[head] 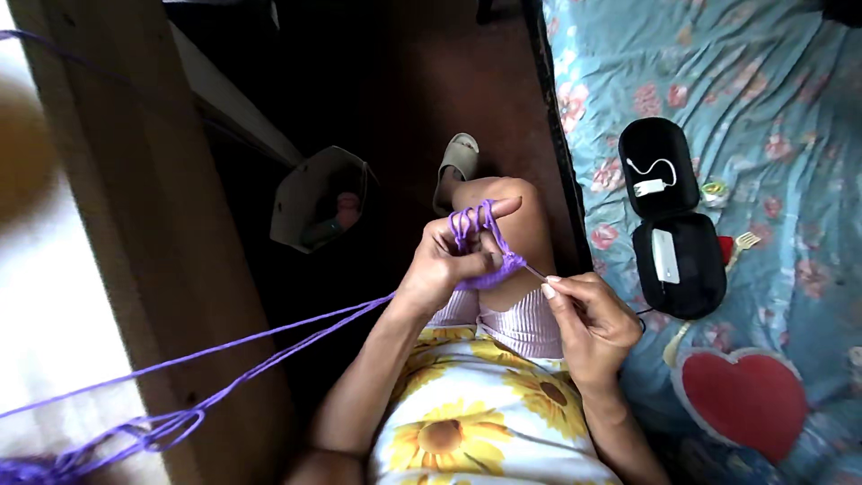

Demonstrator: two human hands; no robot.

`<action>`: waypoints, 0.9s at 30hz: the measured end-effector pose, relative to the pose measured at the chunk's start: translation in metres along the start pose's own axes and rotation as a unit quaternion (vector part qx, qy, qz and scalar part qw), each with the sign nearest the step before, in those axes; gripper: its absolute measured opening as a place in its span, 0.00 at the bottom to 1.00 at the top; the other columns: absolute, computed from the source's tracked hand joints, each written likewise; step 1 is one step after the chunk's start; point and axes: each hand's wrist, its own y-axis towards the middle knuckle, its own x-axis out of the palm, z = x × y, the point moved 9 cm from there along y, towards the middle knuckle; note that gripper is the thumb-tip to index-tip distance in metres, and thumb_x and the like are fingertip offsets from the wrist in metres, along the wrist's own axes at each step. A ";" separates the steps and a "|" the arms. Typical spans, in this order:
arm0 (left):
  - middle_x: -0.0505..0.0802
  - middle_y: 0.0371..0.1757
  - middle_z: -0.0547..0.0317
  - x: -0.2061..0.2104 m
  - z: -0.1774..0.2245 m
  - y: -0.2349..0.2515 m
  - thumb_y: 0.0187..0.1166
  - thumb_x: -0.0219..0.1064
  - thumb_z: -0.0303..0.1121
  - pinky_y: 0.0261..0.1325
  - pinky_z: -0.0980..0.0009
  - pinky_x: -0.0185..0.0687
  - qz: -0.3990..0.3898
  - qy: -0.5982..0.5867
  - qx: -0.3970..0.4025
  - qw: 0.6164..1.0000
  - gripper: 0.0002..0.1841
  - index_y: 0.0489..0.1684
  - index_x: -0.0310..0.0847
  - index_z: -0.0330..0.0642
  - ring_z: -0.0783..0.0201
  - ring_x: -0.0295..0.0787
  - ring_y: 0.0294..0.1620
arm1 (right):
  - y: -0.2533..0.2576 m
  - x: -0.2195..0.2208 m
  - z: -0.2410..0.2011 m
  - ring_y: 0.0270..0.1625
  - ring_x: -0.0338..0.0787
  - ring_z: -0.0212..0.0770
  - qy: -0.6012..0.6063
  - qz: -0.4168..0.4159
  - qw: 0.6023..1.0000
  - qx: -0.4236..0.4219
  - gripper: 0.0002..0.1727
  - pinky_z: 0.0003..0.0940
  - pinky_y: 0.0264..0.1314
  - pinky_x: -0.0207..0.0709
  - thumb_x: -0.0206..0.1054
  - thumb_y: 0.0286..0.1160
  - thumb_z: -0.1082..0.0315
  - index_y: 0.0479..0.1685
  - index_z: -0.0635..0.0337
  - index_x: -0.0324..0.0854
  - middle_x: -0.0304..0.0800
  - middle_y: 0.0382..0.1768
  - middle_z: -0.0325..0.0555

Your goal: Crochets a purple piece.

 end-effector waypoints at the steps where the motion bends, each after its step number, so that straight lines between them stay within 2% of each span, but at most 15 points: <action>1: 0.90 0.25 0.66 0.004 0.001 -0.001 0.63 0.63 0.12 0.31 0.80 0.82 -0.005 0.018 0.011 1.000 0.31 0.73 0.79 0.33 0.77 0.83 0.23 | 0.001 0.000 0.004 0.39 0.88 0.21 0.032 -0.003 0.999 0.030 0.03 0.14 0.45 0.85 0.73 0.70 0.79 0.39 0.67 0.90 0.90 0.35 0.39; 5: 0.90 0.28 0.66 0.013 0.005 -0.005 0.64 0.66 0.13 0.33 0.80 0.83 0.011 0.062 0.078 0.995 0.34 0.78 0.74 0.34 0.77 0.84 0.25 | 0.003 0.002 0.017 0.37 0.90 0.22 0.101 0.002 0.989 0.107 0.06 0.17 0.42 0.87 0.71 0.67 0.81 0.39 0.65 0.90 0.93 0.36 0.36; 9: 0.92 0.31 0.65 0.011 0.008 -0.008 0.66 0.66 0.13 0.38 0.78 0.86 0.035 0.063 0.104 0.992 0.31 0.76 0.77 0.34 0.75 0.87 0.28 | 0.001 -0.003 0.005 0.38 0.87 0.21 -0.004 0.032 0.999 0.030 0.04 0.13 0.42 0.83 0.73 0.69 0.79 0.38 0.69 0.91 0.90 0.34 0.40; 12: 0.92 0.30 0.66 0.006 0.007 -0.006 0.67 0.65 0.15 0.37 0.78 0.85 0.041 0.050 0.085 0.994 0.30 0.75 0.79 0.36 0.75 0.85 0.28 | 0.000 -0.004 -0.007 0.36 0.84 0.21 -0.079 0.044 0.995 -0.047 0.03 0.09 0.39 0.77 0.72 0.71 0.77 0.38 0.69 0.90 0.86 0.32 0.44; 14: 0.91 0.29 0.66 0.003 0.005 -0.005 0.67 0.63 0.15 0.36 0.79 0.84 0.040 0.036 0.062 0.997 0.30 0.75 0.79 0.36 0.76 0.85 0.27 | 0.000 -0.005 -0.011 0.34 0.83 0.22 -0.092 0.039 0.993 -0.067 0.03 0.09 0.37 0.76 0.71 0.72 0.78 0.37 0.69 0.90 0.86 0.31 0.45; 23: 0.91 0.28 0.66 0.001 -0.005 0.000 0.64 0.58 0.18 0.34 0.79 0.84 0.022 -0.069 -0.013 0.997 0.28 0.68 0.84 0.36 0.77 0.85 0.26 | 0.000 -0.005 -0.008 0.34 0.83 0.22 -0.055 0.021 0.996 -0.062 0.03 0.09 0.37 0.77 0.71 0.70 0.78 0.36 0.68 0.91 0.87 0.31 0.45; 27: 0.92 0.30 0.64 0.001 -0.008 0.001 0.63 0.58 0.18 0.34 0.79 0.85 0.008 -0.095 -0.029 0.995 0.25 0.62 0.87 0.37 0.77 0.87 0.27 | 0.000 -0.004 -0.007 0.35 0.84 0.21 -0.045 0.010 0.997 -0.059 0.03 0.10 0.38 0.77 0.72 0.70 0.78 0.37 0.68 0.90 0.86 0.30 0.44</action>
